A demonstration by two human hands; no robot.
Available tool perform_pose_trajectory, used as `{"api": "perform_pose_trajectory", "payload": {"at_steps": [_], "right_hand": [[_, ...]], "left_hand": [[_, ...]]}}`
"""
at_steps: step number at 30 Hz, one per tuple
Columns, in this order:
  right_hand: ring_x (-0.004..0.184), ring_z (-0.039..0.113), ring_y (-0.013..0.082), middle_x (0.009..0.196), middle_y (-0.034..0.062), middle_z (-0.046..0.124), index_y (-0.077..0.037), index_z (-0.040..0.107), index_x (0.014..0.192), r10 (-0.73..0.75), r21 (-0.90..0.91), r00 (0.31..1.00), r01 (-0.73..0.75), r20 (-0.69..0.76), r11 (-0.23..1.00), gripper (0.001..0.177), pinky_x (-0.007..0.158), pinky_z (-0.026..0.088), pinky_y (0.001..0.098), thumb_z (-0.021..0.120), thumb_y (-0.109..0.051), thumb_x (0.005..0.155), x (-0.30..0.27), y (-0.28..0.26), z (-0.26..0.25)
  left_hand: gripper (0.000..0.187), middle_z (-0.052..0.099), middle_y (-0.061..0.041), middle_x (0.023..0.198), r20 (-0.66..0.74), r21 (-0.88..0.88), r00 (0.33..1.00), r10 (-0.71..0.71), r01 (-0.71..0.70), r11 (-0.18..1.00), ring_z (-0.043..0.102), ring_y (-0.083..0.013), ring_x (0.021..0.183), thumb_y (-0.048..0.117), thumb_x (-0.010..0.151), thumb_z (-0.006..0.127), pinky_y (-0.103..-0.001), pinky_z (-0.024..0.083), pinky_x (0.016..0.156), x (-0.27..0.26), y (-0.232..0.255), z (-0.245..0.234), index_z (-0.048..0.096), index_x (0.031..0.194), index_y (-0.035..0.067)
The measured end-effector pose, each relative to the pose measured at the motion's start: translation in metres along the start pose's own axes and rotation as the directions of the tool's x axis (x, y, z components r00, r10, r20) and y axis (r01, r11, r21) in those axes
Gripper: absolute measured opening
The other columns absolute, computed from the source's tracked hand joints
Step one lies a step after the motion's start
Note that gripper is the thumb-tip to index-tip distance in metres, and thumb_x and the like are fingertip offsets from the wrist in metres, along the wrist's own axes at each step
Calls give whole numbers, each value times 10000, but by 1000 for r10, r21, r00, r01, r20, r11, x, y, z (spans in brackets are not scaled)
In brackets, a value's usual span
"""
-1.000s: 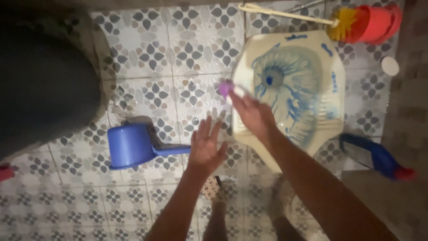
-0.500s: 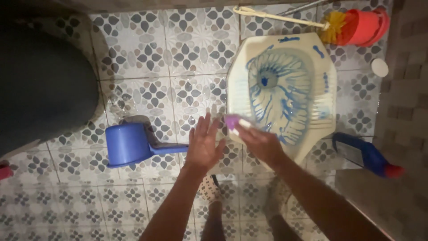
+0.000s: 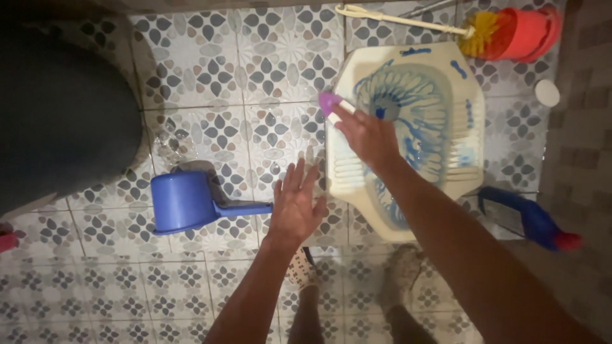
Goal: Clean a squat toilet by applying liquid cleaner and scrubbing with a brush
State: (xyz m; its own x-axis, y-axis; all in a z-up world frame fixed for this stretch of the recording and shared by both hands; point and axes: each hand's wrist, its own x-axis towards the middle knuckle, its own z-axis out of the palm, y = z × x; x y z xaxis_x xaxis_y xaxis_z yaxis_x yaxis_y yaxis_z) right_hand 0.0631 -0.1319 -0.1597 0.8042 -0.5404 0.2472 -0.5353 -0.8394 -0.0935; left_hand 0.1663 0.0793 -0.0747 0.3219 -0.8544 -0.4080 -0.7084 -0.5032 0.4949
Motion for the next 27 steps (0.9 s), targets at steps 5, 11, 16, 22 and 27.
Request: {"api": "perform_pose_trajectory", "payload": {"at_steps": [5,11,16,22,27], "right_hand": [[1373,611,318,1373,181,672,-100,733,1025,115,747,801,-484,588,-455,208,1016,623,271,632,72,965,-87,-24,-47],[583,626,110,719,-95,563,-491,619,1372,-93,63,992,88,84,994,368,508,536,277,541,-454,1014,-115,-26,-11],[530,606,139,755,-80,574,-547,595,1366,-41,-123,999,42,13,992,354,480,547,337,525,-509,1021,-44,-15,25],[598,687,281,868,14,665,-404,680,1258,128,-93,992,-126,12,988,264,565,580,456,532,-497,1061,37,65,56],[508,644,156,685,-64,568,-513,611,1420,93,-290,992,-113,-82,950,378,493,573,343,431,-609,1103,42,96,67]], "left_hand": [[689,329,-132,1641,-52,60,999,7,-4,998,335,-330,1499,477,926,555,-575,357,1137,-8,7,13,403,1552,233],[722,335,-175,1621,58,-48,998,11,-9,999,329,-397,1490,401,876,660,-639,332,1136,-3,1,-9,414,1529,219],[710,303,-188,1642,48,7,997,53,-53,999,312,-400,1500,402,906,598,-637,293,1153,13,-21,-6,391,1556,206],[730,258,-160,1664,73,23,997,7,-9,1000,264,-385,1519,399,910,621,-612,281,1173,29,-18,-21,360,1566,215],[703,274,-141,1665,14,15,997,-80,80,997,290,-371,1512,426,909,601,-617,310,1153,27,-4,-23,395,1546,211]]}}
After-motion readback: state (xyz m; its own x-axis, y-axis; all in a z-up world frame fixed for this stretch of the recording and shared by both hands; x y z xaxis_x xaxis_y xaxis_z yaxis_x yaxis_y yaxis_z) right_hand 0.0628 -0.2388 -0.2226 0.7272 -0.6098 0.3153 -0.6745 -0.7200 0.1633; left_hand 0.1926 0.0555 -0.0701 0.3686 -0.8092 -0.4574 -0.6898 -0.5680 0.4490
